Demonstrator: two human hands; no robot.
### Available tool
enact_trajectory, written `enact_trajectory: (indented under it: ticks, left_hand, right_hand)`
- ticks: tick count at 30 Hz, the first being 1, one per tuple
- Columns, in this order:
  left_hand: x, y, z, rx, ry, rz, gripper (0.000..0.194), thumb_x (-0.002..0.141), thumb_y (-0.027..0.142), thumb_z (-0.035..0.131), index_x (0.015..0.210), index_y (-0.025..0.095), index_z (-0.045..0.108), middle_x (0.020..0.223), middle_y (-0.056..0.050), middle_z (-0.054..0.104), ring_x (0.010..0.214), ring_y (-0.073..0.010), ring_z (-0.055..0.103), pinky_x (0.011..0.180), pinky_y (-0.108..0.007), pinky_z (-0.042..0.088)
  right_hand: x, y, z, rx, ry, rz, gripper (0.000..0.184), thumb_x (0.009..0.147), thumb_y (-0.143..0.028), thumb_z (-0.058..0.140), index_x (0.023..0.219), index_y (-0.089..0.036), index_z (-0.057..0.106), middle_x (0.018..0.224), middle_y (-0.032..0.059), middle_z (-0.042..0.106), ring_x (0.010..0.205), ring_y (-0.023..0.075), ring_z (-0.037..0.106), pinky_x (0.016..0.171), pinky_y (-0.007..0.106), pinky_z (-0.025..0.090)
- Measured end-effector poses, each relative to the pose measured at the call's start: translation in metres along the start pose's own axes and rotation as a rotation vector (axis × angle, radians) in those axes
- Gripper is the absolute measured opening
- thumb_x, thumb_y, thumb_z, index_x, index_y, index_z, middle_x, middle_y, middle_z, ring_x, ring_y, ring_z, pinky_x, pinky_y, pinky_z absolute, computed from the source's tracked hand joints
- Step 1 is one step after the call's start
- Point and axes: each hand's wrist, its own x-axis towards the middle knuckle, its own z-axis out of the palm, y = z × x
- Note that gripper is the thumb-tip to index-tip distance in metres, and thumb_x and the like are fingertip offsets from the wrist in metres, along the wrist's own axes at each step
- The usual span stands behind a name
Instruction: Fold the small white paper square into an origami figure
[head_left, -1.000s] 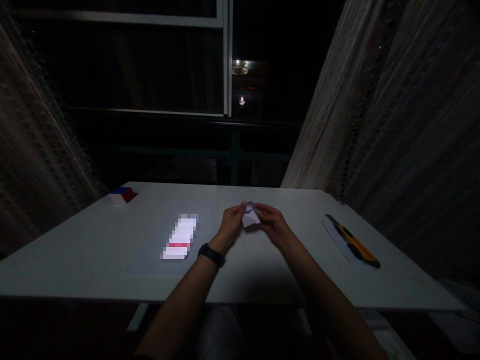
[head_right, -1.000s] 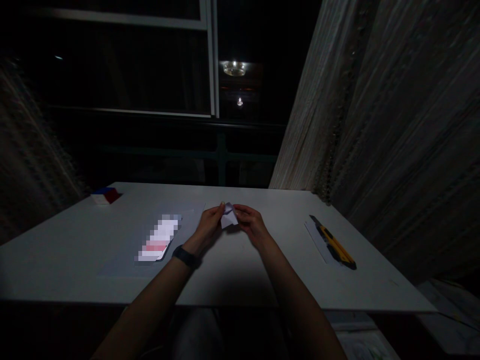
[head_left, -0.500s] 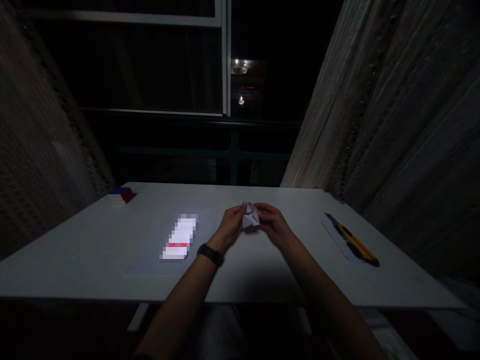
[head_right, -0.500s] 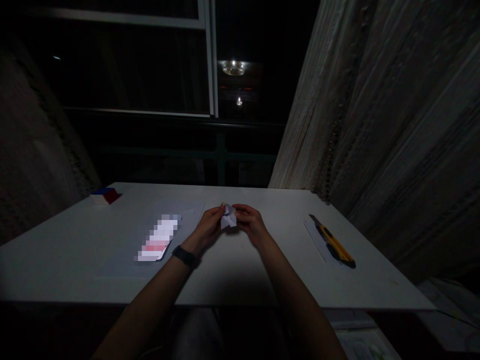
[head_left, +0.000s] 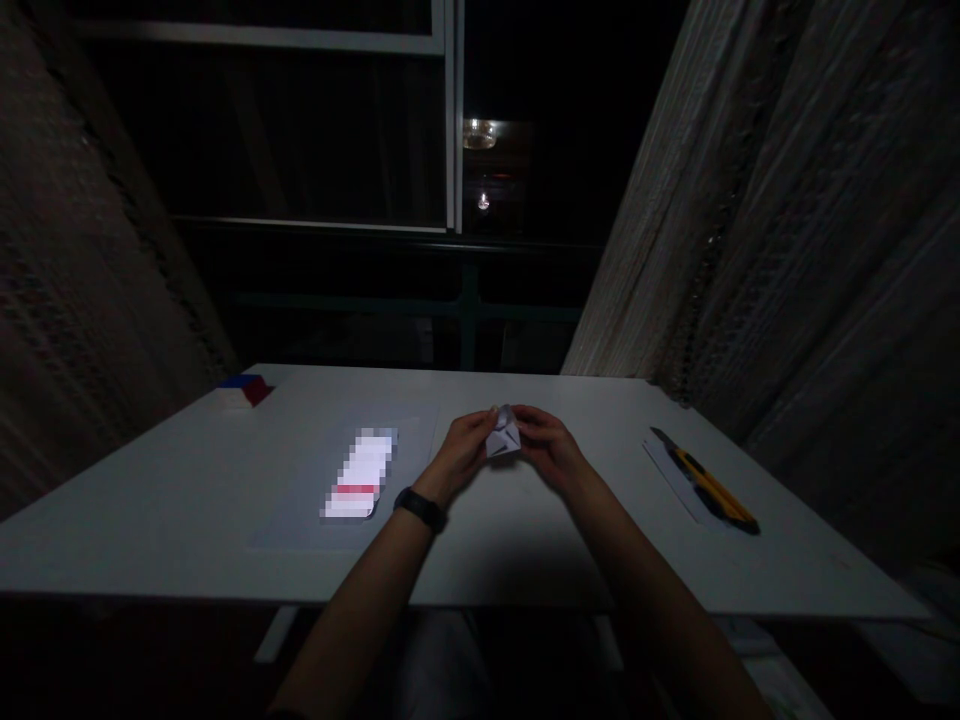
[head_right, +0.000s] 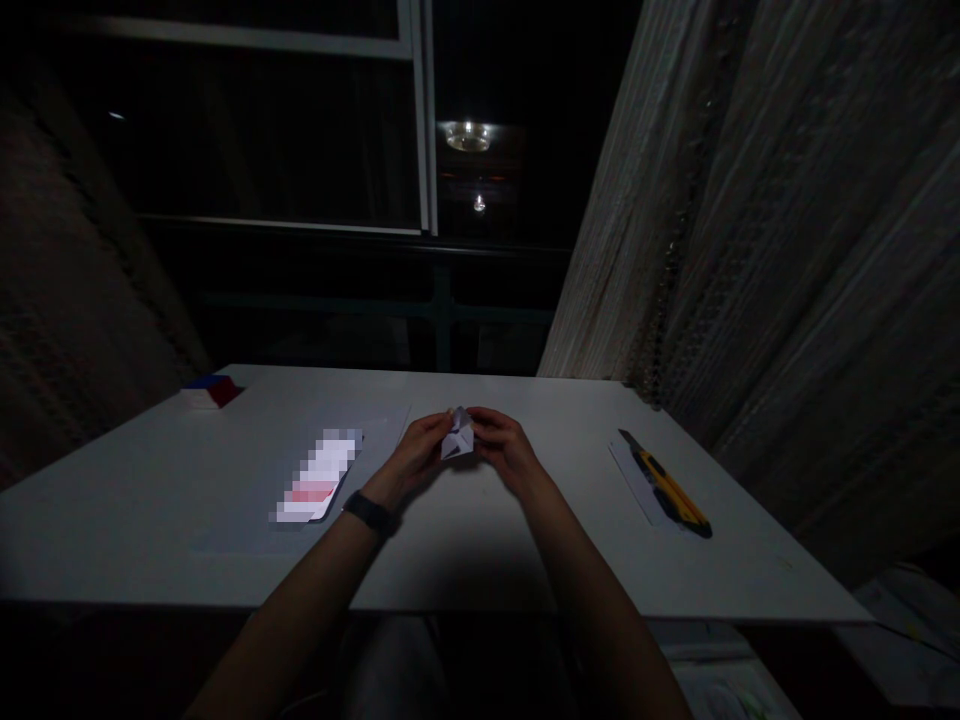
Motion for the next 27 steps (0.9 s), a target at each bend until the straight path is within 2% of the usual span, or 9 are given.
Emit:
enact_trajectory:
  ticks: [3,8,12,17,21,24,27]
  left_hand:
    - [-0.0003,0.0003,-0.0014,-0.019,-0.02,-0.012,0.038,0.066,0.04,0.069,0.088,0.009,0.067,0.075,-0.007,0.064,0.064,-0.0116,0.056,0.061,-0.024,0.041]
    - [-0.0005,0.0004,-0.0027,-0.052,-0.056,-0.066,0.038,0.07,0.038,0.067,0.094,0.009,0.067,0.08,-0.01,0.066,0.068,-0.013,0.058,0.065,-0.025,0.043]
    - [-0.0007,-0.0001,-0.003,-0.072,-0.064,-0.079,0.037,0.072,0.038,0.065,0.094,0.009,0.067,0.083,-0.011,0.067,0.07,-0.0137,0.059,0.066,-0.026,0.045]
    - [-0.0023,0.0016,-0.0016,-0.02,-0.006,-0.08,0.035,0.064,0.033,0.073,0.089,0.009,0.068,0.083,-0.011,0.067,0.072,-0.0154,0.06,0.065,-0.026,0.046]
    - [-0.0017,0.0027,-0.0024,0.005,0.061,-0.074,0.041,0.058,0.027,0.077,0.093,0.009,0.067,0.085,-0.011,0.067,0.072,-0.0168,0.061,0.064,-0.027,0.047]
    - [0.0009,0.001,-0.0048,0.029,0.122,-0.034,0.042,0.056,0.026,0.077,0.093,0.009,0.067,0.082,-0.011,0.068,0.069,-0.0164,0.061,0.063,-0.028,0.048]
    - [0.004,-0.0025,-0.0073,0.094,0.18,0.053,0.041,0.054,0.027,0.078,0.089,0.009,0.068,0.078,-0.01,0.068,0.066,-0.0159,0.061,0.064,-0.028,0.047]
  right_hand:
    - [-0.0002,-0.0024,-0.0015,-0.019,-0.016,0.012,0.03,0.058,-0.021,0.071,0.088,-0.022,0.068,0.086,0.0029,0.068,0.08,0.0205,0.06,0.073,0.034,0.046]
    - [-0.0013,-0.004,-0.0042,-0.005,-0.054,0.01,0.022,0.059,-0.018,0.069,0.08,-0.02,0.069,0.086,0.0032,0.069,0.079,0.0193,0.061,0.074,0.033,0.045]
    - [-0.0017,-0.0042,-0.0046,-0.029,-0.046,-0.006,0.02,0.059,-0.017,0.067,0.079,-0.019,0.069,0.081,0.0032,0.069,0.075,0.019,0.061,0.072,0.033,0.045]
    - [-0.0019,-0.0059,-0.0023,-0.154,-0.005,-0.044,0.014,0.058,-0.021,0.068,0.072,-0.019,0.069,0.076,0.0026,0.067,0.071,0.0181,0.06,0.069,0.032,0.044]
    - [-0.003,-0.0073,-0.001,-0.239,0.006,-0.114,0.014,0.062,-0.026,0.067,0.074,-0.02,0.069,0.081,0.0027,0.065,0.076,0.0177,0.058,0.066,0.028,0.044]
    - [-0.0025,-0.0057,-0.0008,-0.267,0.037,-0.149,0.023,0.068,-0.036,0.063,0.083,-0.02,0.068,0.084,0.0033,0.063,0.076,0.017,0.056,0.062,0.026,0.045]
    - [-0.0002,-0.0012,0.0008,-0.287,0.082,-0.173,0.033,0.065,-0.043,0.065,0.091,-0.023,0.062,0.086,0.0031,0.061,0.073,0.0166,0.056,0.059,0.027,0.046]
